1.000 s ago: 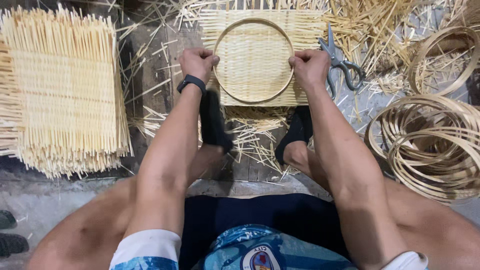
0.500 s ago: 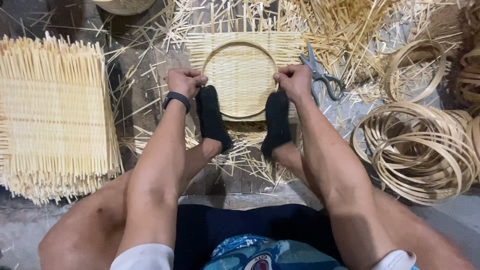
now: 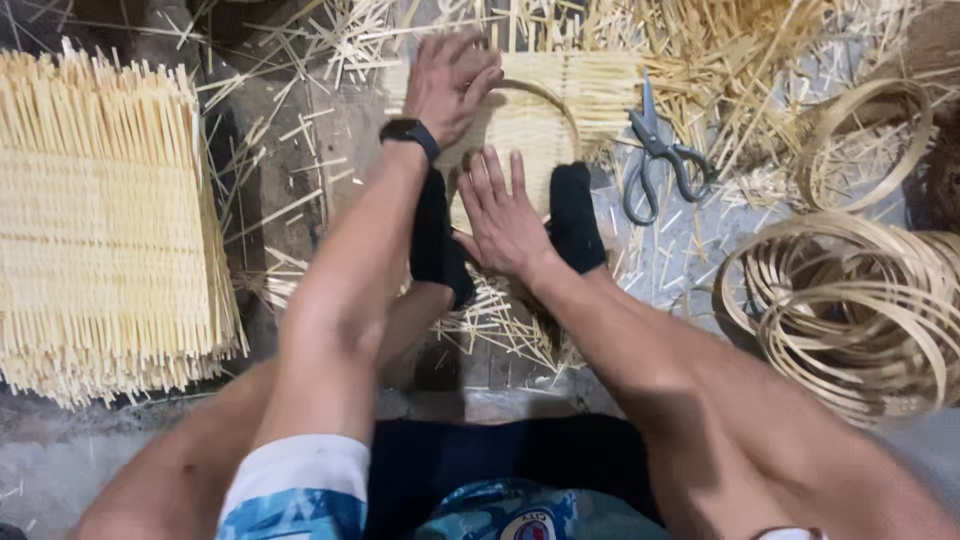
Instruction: The person sits on the floor and repeatedly places a circular bamboo frame over a flat woven bamboo mat, then uses shears to trim the excess matting flush with the frame. The person stacks the finished circular mats to the side.
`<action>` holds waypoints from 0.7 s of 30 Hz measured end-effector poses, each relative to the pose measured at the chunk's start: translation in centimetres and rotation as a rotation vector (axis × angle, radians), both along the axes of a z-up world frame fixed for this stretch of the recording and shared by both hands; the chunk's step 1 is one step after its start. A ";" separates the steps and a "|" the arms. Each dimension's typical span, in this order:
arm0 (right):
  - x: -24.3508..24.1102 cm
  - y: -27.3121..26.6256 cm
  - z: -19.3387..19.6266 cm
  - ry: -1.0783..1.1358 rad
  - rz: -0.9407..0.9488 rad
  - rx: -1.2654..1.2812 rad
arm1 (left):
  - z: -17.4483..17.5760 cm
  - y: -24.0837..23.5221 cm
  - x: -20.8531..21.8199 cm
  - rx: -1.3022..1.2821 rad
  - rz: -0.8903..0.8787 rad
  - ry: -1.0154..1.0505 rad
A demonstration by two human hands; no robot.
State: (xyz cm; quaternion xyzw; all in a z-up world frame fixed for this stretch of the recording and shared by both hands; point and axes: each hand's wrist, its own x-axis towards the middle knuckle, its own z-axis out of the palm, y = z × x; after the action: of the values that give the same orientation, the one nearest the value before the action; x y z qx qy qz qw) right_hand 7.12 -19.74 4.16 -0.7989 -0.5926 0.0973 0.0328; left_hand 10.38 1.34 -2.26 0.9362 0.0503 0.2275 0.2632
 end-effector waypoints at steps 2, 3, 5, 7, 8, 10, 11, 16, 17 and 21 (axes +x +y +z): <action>-0.4 0.3 -1.6 -0.087 0.006 0.037 | -1.3 -0.2 0.5 -0.238 0.061 0.088; -0.7 0.4 -2.2 -0.133 0.007 0.059 | -1.7 -0.2 0.4 -0.355 0.091 0.130; -1.2 0.3 -2.4 -0.127 -0.003 0.059 | -1.4 -0.4 0.1 -0.370 0.121 0.171; -0.7 0.1 -1.4 -0.096 -0.024 0.084 | -0.3 -0.5 0.2 -0.325 0.125 0.183; -0.2 0.3 -0.6 -0.063 -0.038 0.107 | 0.2 -0.5 0.4 -0.275 0.117 0.179; 1.5 0.9 0.9 0.124 -0.039 0.130 | 0.9 -0.3 0.8 -0.234 0.099 0.195; 3.4 0.7 1.4 0.283 -0.030 0.120 | 0.9 -0.5 0.6 -0.249 0.086 0.222; 12.8 1.8 -0.1 0.033 -0.143 0.565 | 1.1 -0.8 0.6 -0.157 0.060 0.277; 13.6 2.1 -0.8 0.128 -0.209 0.551 | 1.4 -0.7 0.9 -0.186 0.068 0.329; 15.0 3.4 -3.4 0.416 -0.407 0.539 | 1.5 -0.5 2.0 -0.446 0.190 0.459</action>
State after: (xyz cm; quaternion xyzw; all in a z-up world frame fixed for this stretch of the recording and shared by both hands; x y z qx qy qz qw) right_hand 22.15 -16.38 0.78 -0.8259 -0.4072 0.0897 0.3795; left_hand 12.40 0.80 -0.80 0.8735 0.2441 0.0177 0.4208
